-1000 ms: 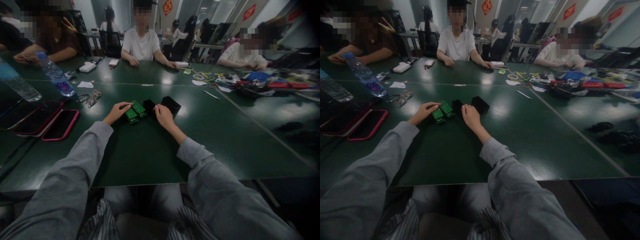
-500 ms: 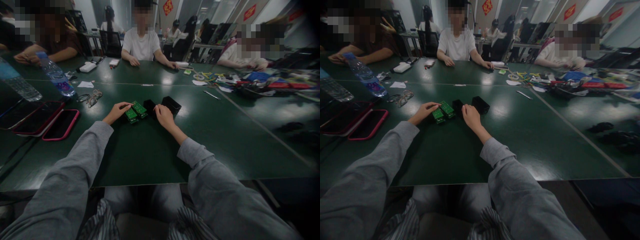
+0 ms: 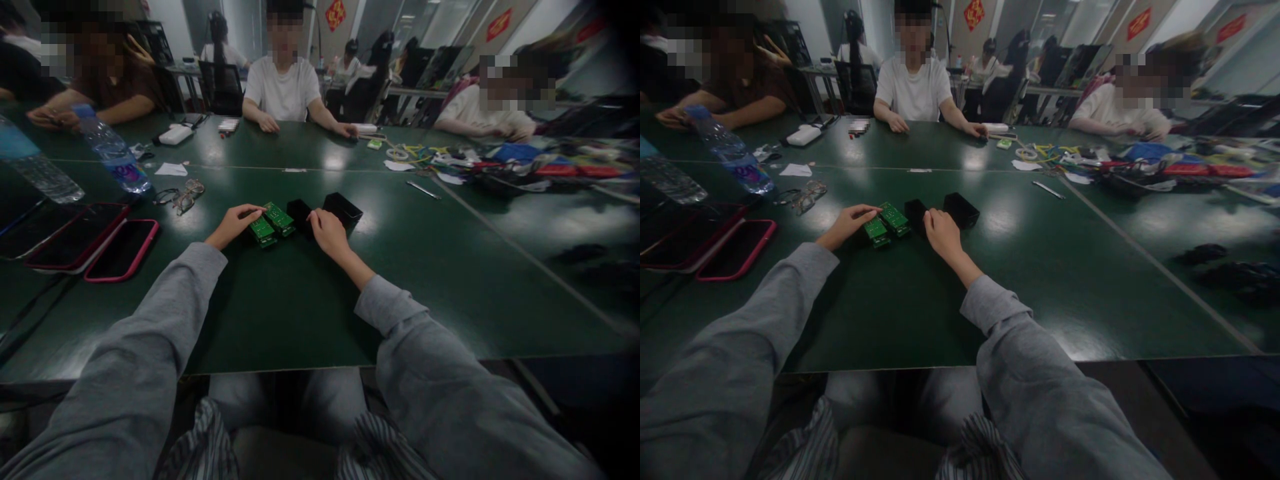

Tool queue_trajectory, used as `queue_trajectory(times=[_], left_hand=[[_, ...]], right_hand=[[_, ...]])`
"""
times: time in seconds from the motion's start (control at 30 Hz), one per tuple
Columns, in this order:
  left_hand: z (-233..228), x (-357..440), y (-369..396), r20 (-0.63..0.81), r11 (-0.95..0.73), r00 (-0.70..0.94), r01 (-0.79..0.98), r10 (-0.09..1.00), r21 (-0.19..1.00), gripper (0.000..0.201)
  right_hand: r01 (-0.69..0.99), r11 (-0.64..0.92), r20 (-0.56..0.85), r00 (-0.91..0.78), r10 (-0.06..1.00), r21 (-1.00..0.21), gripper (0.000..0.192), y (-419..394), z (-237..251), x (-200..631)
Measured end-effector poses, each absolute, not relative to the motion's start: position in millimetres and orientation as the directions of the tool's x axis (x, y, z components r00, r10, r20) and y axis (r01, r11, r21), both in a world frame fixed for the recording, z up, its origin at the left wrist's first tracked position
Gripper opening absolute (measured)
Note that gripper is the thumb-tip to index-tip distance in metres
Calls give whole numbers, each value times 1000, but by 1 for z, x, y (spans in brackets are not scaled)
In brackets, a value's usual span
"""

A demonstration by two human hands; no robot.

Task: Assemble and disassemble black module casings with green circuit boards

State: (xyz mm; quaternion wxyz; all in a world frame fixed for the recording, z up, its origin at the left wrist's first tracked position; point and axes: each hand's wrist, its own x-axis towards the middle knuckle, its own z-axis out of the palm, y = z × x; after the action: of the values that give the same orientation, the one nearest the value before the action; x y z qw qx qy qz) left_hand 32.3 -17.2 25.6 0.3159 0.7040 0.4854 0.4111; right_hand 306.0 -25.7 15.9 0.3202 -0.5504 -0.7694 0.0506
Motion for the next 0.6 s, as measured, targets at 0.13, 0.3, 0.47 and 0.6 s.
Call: queue_trajectory(times=[0.13, 0.3, 0.47, 0.6], left_hand=[[24, 31, -17, 267, -318, 178, 398, 947, 861, 39], [21, 30, -14, 260, -305, 165, 382, 951, 873, 40], [22, 31, -15, 240, -285, 171, 330, 956, 900, 42], [26, 31, -16, 205, -261, 194, 335, 959, 905, 42]], right_hand=[[803, 419, 493, -183, 850, -424, 40, -25, 14, 306], [776, 536, 680, -196, 706, -333, 31, -32, 25, 301], [718, 641, 610, -387, 692, -272, 31, -51, 38, 289], [691, 682, 501, -513, 697, -239, 36, -56, 35, 283]])
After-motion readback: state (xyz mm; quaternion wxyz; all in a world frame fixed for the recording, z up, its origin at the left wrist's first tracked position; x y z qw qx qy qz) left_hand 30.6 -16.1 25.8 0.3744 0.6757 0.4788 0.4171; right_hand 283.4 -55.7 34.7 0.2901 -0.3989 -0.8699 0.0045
